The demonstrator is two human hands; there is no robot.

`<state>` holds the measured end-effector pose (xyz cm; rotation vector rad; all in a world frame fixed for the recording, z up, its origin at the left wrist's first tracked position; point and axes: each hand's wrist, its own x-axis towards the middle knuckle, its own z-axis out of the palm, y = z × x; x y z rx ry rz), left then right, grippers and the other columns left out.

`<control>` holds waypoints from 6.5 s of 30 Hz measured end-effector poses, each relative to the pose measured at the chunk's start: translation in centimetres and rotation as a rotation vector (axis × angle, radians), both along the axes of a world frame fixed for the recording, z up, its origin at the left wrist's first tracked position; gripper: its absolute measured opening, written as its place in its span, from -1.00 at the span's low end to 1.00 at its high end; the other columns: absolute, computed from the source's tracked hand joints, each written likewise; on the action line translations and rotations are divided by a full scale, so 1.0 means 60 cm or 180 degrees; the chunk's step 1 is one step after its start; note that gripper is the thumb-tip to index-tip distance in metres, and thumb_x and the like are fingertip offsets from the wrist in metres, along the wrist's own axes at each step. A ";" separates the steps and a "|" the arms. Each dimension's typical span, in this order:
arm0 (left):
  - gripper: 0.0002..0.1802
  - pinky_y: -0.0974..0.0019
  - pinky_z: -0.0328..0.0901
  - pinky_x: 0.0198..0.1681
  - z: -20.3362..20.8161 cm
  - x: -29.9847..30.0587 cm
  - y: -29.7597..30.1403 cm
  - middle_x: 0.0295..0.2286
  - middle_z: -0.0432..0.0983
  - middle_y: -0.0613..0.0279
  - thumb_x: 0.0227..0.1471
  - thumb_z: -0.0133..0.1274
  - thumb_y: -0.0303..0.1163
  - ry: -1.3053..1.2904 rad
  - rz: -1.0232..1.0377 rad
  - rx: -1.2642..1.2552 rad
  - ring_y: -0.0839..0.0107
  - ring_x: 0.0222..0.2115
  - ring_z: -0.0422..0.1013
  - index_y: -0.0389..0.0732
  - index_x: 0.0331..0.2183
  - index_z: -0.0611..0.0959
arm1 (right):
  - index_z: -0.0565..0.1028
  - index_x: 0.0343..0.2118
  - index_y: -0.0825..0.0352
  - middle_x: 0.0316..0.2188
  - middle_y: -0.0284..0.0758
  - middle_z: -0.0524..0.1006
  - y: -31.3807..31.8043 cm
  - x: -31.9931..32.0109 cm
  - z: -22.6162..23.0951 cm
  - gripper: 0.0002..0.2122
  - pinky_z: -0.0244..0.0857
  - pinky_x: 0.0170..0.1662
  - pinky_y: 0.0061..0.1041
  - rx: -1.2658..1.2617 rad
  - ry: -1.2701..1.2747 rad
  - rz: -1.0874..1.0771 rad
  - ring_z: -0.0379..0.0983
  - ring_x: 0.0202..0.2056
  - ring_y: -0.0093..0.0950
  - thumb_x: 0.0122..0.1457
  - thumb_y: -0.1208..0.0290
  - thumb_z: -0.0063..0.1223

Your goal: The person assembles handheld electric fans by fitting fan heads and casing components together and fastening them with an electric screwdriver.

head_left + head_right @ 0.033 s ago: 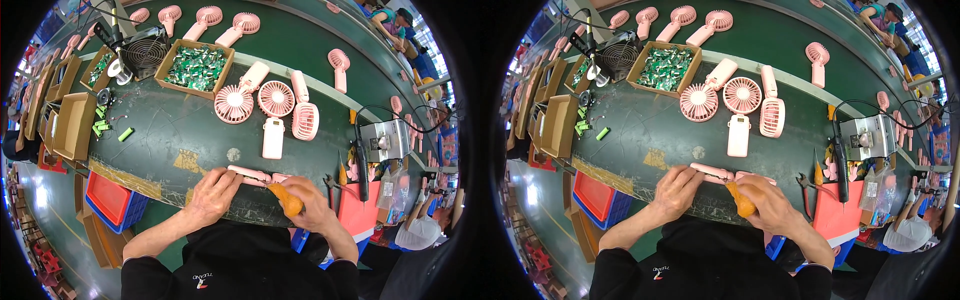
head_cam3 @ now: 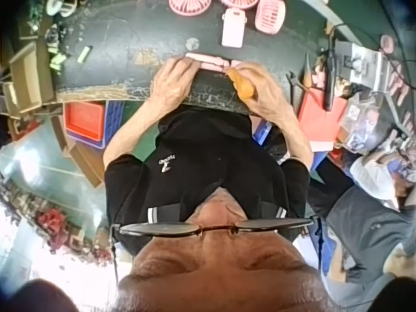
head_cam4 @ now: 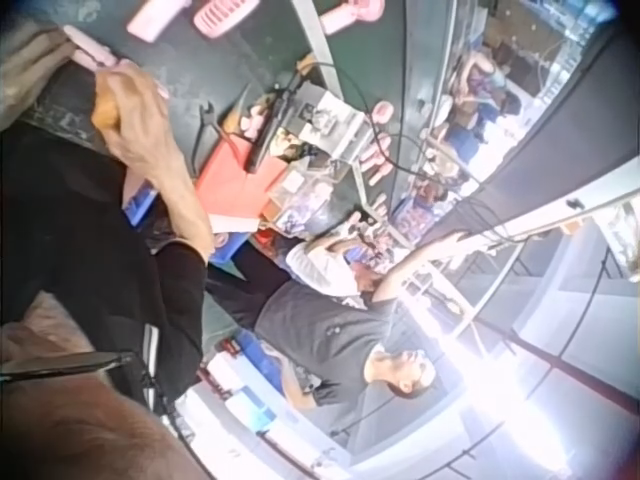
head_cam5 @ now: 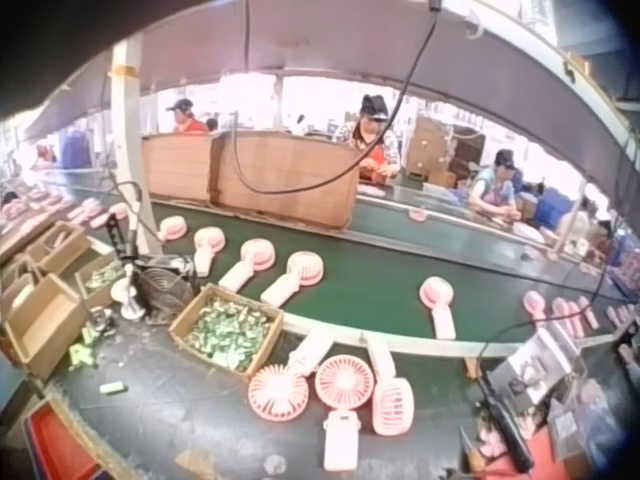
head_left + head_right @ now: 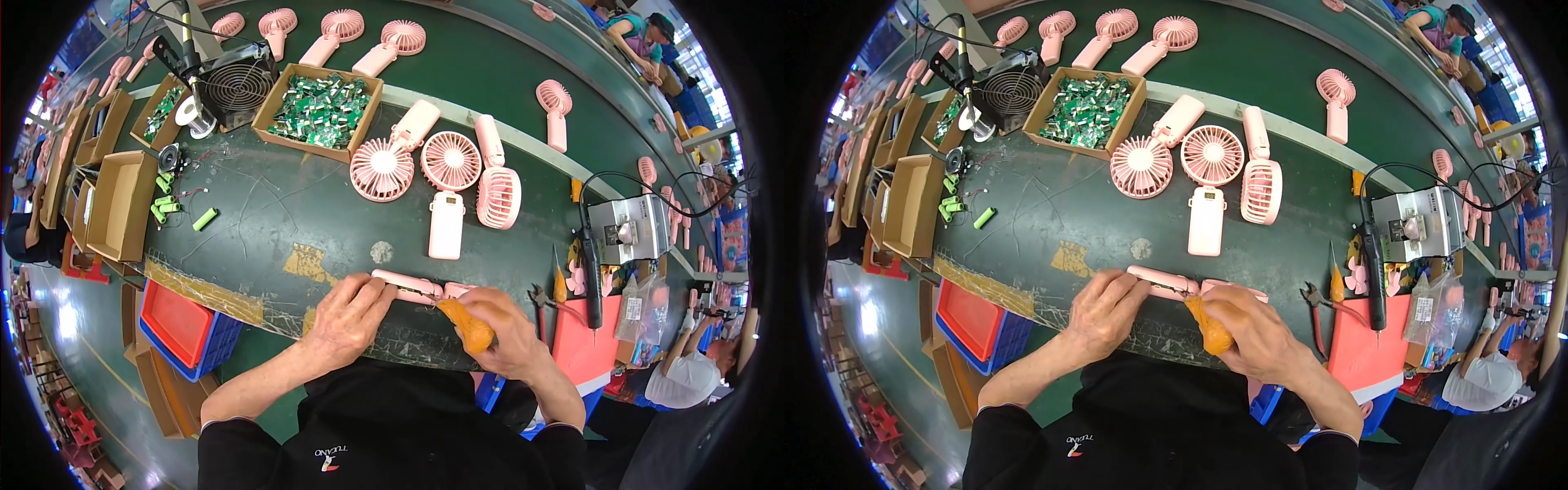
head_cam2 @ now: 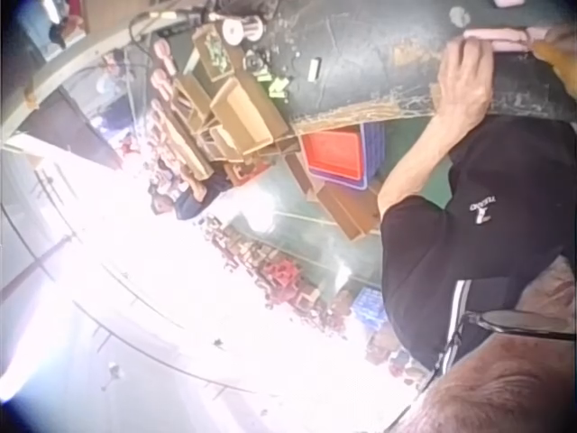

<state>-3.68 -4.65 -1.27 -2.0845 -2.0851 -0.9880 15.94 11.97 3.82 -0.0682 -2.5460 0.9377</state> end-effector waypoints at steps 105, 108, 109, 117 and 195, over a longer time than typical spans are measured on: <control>-0.68 0.45 0.30 -0.58 0.036 0.112 0.156 -0.48 0.52 0.22 0.07 0.14 -0.33 -0.3922 -0.0975 -0.2205 0.55 -0.61 0.40 -0.33 -0.18 0.55 | 0.50 -0.20 0.44 -0.41 -0.08 0.54 0.239 0.277 -0.024 -0.64 0.34 -0.26 -0.33 0.0541 -0.1392 -0.3416 0.49 -0.37 -0.20 -0.07 0.39 0.28; -0.65 0.42 0.30 -0.62 0.031 0.120 0.157 -0.44 0.53 0.09 0.09 0.11 -0.31 -0.5375 -0.1163 -0.2324 0.44 -0.63 0.42 -0.37 -0.16 0.51 | 0.49 -0.18 0.46 -0.46 -0.02 0.55 0.269 0.266 -0.045 -0.58 0.35 -0.26 -0.29 -0.0024 -0.1940 -0.3257 0.51 -0.38 -0.14 -0.07 0.30 0.29; -0.63 0.40 0.31 -0.65 0.027 0.124 0.157 -0.41 0.53 0.02 0.11 0.09 -0.30 -0.6041 -0.1352 -0.2190 0.39 -0.63 0.43 -0.38 -0.15 0.48 | 0.48 -0.18 0.46 -0.49 -0.04 0.56 0.272 0.266 -0.049 -0.57 0.36 -0.27 -0.32 0.0025 -0.1846 -0.3127 0.52 -0.40 -0.16 -0.06 0.28 0.27; -0.66 0.35 0.31 -0.69 0.005 0.139 0.174 -0.39 0.50 -0.03 0.20 -0.05 -0.28 -0.7074 -0.1583 -0.2136 0.34 -0.65 0.40 -0.36 -0.12 0.41 | 0.40 -0.06 0.44 -0.55 -0.36 0.42 0.258 0.292 0.043 -0.64 0.26 -0.59 -0.57 -0.1839 -0.0445 -0.3155 0.32 -0.61 -0.61 0.10 0.38 0.07; -0.64 0.30 0.34 -0.71 -0.035 0.192 0.396 -0.46 0.42 0.10 0.08 0.02 -0.50 -0.5827 -0.0720 -0.1760 0.38 -0.63 0.42 -0.34 -0.10 0.31 | 0.26 -0.07 0.48 -0.42 -0.09 0.47 0.275 0.015 0.036 -0.47 0.46 -0.53 -0.44 -0.1812 0.2684 -0.1412 0.47 -0.58 -0.41 0.06 0.24 0.27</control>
